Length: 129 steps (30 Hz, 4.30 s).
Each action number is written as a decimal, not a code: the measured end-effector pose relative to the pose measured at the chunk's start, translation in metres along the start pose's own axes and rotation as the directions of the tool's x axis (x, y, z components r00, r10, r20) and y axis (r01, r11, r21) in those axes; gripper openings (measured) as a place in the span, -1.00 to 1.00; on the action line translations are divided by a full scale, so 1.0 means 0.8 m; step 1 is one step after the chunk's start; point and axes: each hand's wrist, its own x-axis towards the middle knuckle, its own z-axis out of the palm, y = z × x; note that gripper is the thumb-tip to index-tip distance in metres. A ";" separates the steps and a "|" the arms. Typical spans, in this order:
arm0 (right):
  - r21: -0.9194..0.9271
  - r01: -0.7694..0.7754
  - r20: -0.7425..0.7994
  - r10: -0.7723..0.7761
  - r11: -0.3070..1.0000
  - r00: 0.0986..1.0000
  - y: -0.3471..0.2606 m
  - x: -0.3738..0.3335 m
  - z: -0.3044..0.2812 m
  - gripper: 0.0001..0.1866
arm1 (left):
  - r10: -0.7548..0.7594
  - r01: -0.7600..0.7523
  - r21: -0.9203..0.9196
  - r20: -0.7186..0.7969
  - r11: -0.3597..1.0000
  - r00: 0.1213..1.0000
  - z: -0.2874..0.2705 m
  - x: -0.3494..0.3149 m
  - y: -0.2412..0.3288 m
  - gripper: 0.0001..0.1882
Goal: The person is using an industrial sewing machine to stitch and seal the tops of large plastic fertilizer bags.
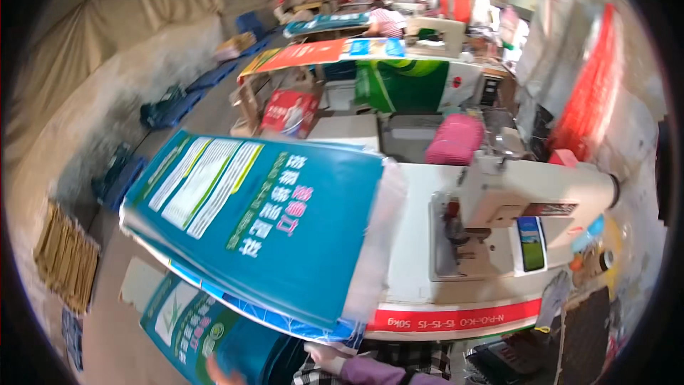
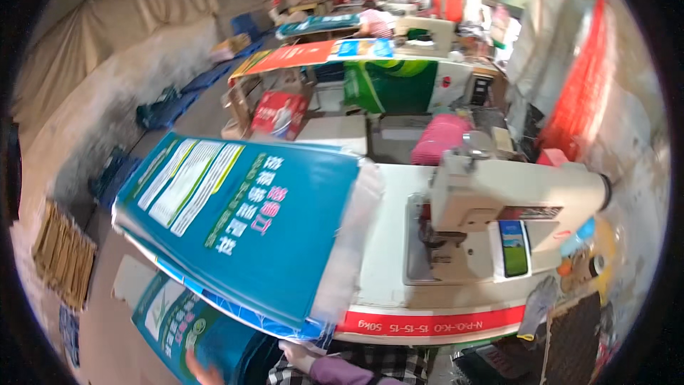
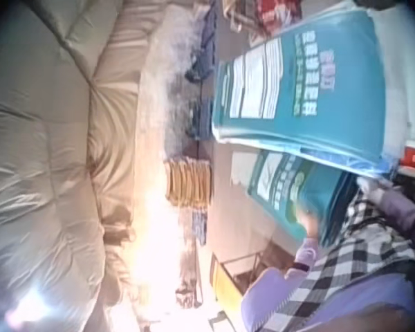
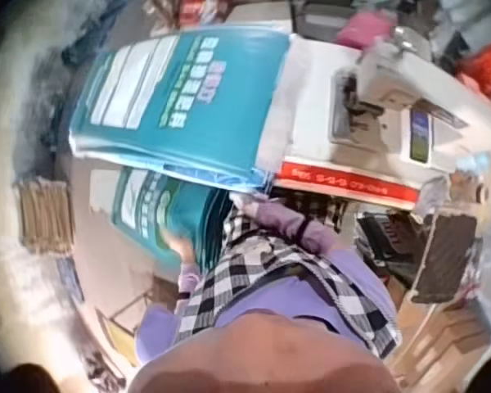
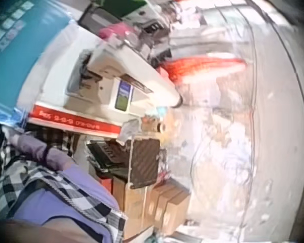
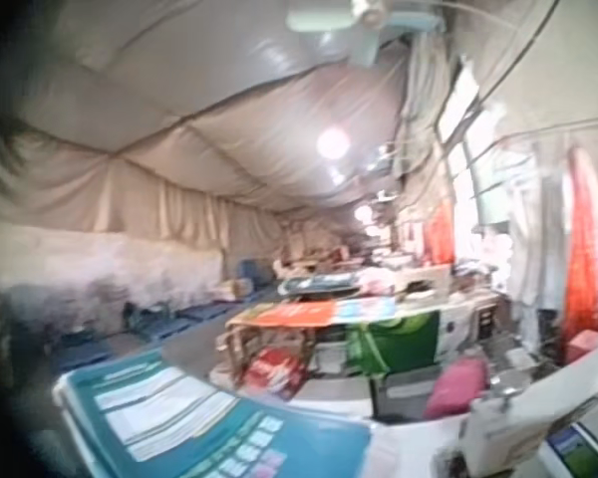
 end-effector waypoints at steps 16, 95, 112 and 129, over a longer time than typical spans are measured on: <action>-0.064 -0.002 -0.956 -0.061 0.998 0.286 -0.285 -0.143 -0.298 -0.74 | 0.497 0.367 -0.748 0.649 0.553 0.576 0.213 0.165 0.323 -0.85; 0.973 0.214 -0.230 0.238 0.092 0.944 -0.349 -0.019 -0.243 -0.40 | 0.430 0.446 -0.755 0.646 0.480 0.631 0.079 0.261 0.286 -0.96; 0.776 0.103 -0.379 0.330 0.622 0.865 -0.283 -0.155 -0.227 -0.48 | 0.517 0.348 -0.708 0.694 0.614 0.501 0.183 0.158 0.301 -0.95; 0.614 0.399 -0.752 0.351 0.681 0.558 -0.263 -0.110 -0.214 -0.71 | 0.523 0.208 -0.746 0.610 0.633 0.595 0.204 0.140 0.282 -0.86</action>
